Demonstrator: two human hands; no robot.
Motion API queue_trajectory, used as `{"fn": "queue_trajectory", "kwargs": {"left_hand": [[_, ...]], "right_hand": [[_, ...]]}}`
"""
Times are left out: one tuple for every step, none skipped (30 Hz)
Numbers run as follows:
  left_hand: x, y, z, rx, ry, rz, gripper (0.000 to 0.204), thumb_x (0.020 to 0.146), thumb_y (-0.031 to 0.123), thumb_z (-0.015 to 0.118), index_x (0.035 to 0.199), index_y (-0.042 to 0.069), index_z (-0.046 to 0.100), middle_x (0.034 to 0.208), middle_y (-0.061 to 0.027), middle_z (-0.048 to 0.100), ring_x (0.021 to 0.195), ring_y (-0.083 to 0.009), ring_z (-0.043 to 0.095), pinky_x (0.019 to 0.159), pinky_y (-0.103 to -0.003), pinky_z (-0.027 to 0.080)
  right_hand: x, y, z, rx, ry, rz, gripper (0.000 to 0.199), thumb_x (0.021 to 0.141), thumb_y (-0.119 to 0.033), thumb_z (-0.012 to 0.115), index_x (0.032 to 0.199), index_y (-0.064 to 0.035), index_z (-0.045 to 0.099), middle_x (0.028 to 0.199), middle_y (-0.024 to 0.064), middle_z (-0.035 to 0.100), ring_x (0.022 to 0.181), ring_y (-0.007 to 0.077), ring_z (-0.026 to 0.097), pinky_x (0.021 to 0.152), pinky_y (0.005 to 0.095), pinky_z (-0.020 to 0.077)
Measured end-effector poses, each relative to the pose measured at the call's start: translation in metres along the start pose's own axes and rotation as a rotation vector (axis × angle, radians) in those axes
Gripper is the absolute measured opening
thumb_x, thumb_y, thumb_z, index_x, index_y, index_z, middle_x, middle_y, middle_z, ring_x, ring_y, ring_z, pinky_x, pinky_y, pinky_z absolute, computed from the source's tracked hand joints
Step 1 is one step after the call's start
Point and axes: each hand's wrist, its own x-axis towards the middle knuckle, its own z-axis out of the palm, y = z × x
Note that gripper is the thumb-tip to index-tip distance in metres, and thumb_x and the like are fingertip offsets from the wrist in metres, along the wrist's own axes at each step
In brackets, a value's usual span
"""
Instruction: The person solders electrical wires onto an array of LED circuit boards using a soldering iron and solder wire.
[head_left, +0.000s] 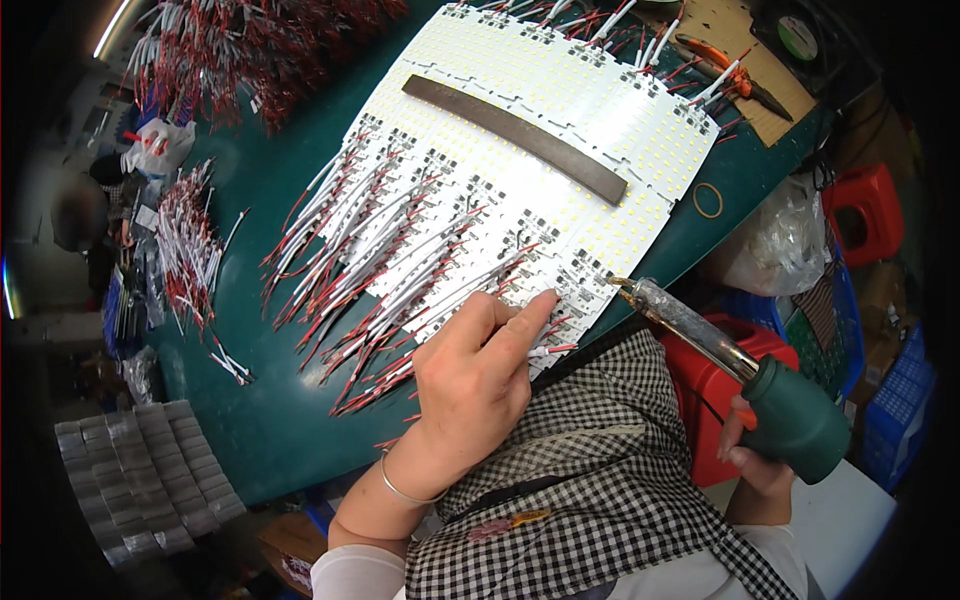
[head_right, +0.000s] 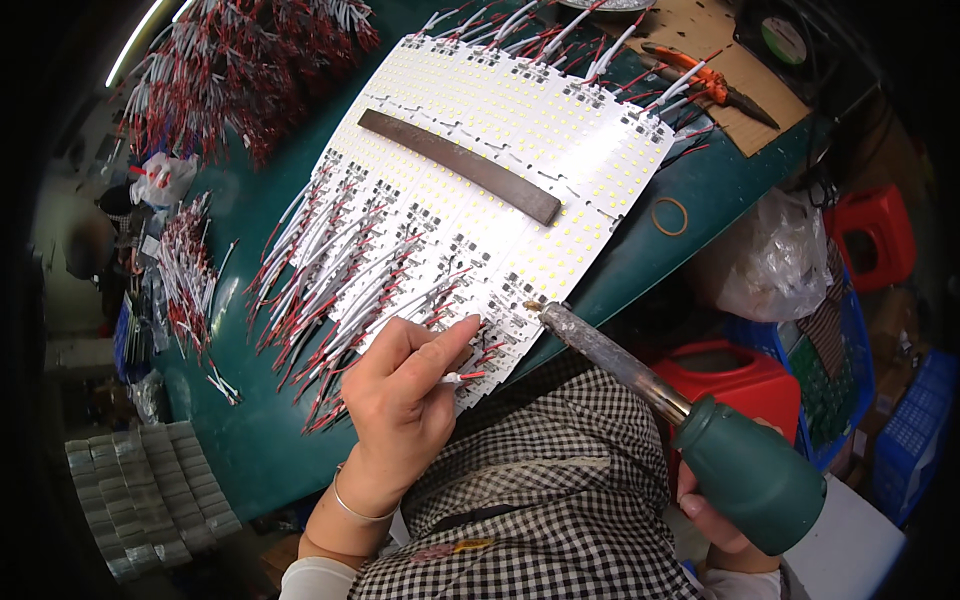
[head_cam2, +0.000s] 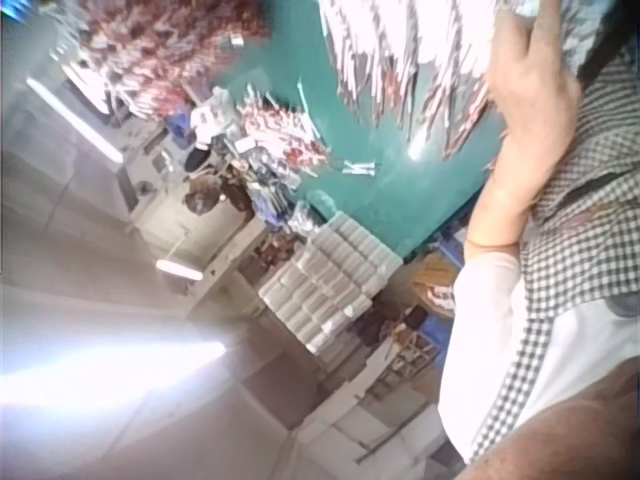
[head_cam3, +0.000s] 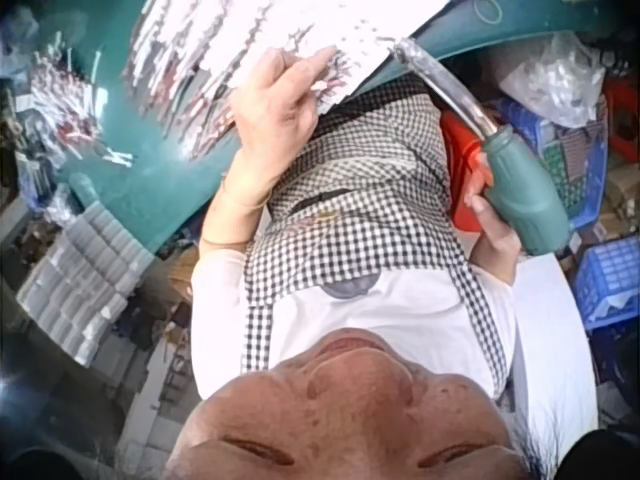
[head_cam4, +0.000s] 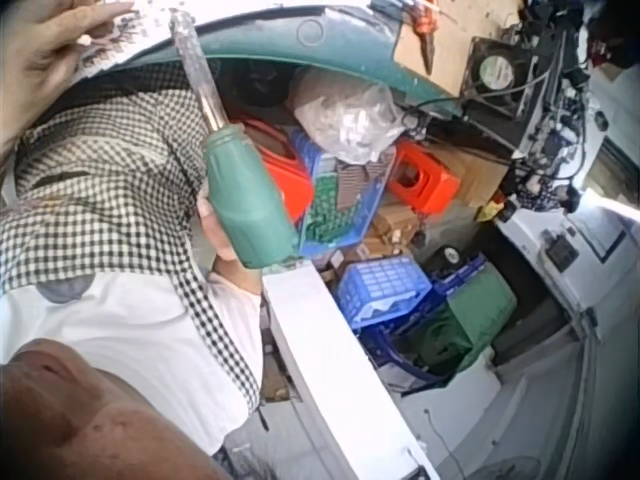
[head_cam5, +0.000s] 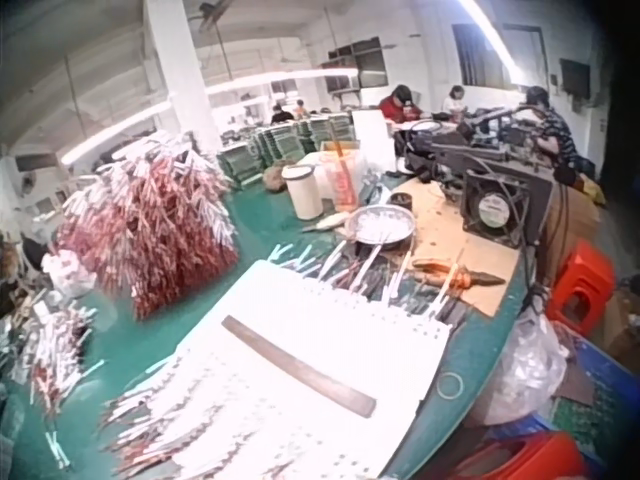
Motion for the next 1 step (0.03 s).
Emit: {"fn": "queue_trajectory", "kwargs": {"left_hand": [[0.0000,-0.0024,0.0004,0.001,0.016,0.037,0.068,0.061,-0.019,0.058,0.121,0.009,0.074,0.087,-0.0110,0.063,0.067,-0.0176,0.062,0.060,-0.028,0.051]], "right_hand": [[0.0010,0.0001,-0.0033,-0.104,-0.045,-0.010,0.034,0.082,-0.035,0.076,0.091,-0.0030,0.069,0.066,0.0005,0.064,0.060,0.0191,0.058,0.073,0.0339,0.0466]]}}
